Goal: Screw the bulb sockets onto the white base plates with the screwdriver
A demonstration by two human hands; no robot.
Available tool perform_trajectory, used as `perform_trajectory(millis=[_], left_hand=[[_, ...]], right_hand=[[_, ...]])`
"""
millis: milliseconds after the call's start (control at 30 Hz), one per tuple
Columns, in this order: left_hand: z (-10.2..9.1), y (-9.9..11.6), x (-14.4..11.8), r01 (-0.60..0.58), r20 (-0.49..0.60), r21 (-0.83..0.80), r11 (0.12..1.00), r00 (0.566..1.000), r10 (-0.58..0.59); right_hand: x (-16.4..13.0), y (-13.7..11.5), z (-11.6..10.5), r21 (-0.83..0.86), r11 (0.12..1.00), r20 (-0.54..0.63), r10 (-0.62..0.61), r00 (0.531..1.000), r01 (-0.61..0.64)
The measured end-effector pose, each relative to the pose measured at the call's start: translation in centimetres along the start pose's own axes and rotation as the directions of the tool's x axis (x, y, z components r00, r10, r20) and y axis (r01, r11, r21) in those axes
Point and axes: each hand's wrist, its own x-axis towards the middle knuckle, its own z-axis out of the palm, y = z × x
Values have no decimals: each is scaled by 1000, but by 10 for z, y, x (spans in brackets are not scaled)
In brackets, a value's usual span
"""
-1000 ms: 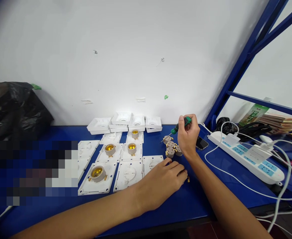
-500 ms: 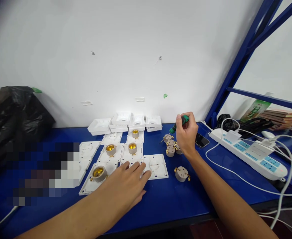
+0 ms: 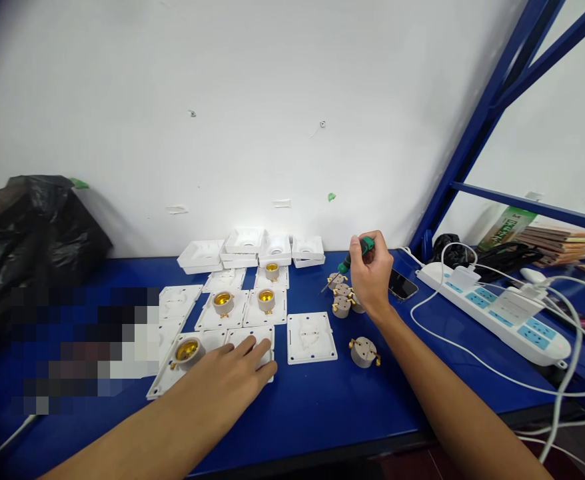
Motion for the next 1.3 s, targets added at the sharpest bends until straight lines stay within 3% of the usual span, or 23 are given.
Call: perform_trajectory(millis=[200,367,500,667,767,900,1000,1167,1300], left_hand=[[-1,1,1,-22,48,27,999,999,21],[4,2,3,30,-63,18,999,998,-29],[-11,5,19,-2,-146,11,1000,989,3],[-34,23,60,-111,-264,-42,993,960,96],[-32,39,83,-261,-320,-96,961,922,218],[-23,50,97,-333,-333,-78,940,897,290],[-19,47,93,-307,-312,-78,949,911,269],[-13,31,74,-128,-237,-93,987,966,103],[-7,22,66,-91,-181,-130,987,981,66]], right_hand=[[0,2,0,-11,1000,13,-5,1000,5],[-1,2,0,-3,1000,19,-10,1000,10],[-1,4,1,13,1000,29,-6,1000,6],[-1,8,1,15,1000,26,20,999,-20],[0,7,0,9,1000,13,12,1000,-12],[2,3,-2,13,1000,2,3,1000,-3],[3,2,-1,24,1000,2,11,1000,-11],[2,4,0,34,999,14,12,1000,-12],[2,5,0,34,999,23,19,1000,-20]])
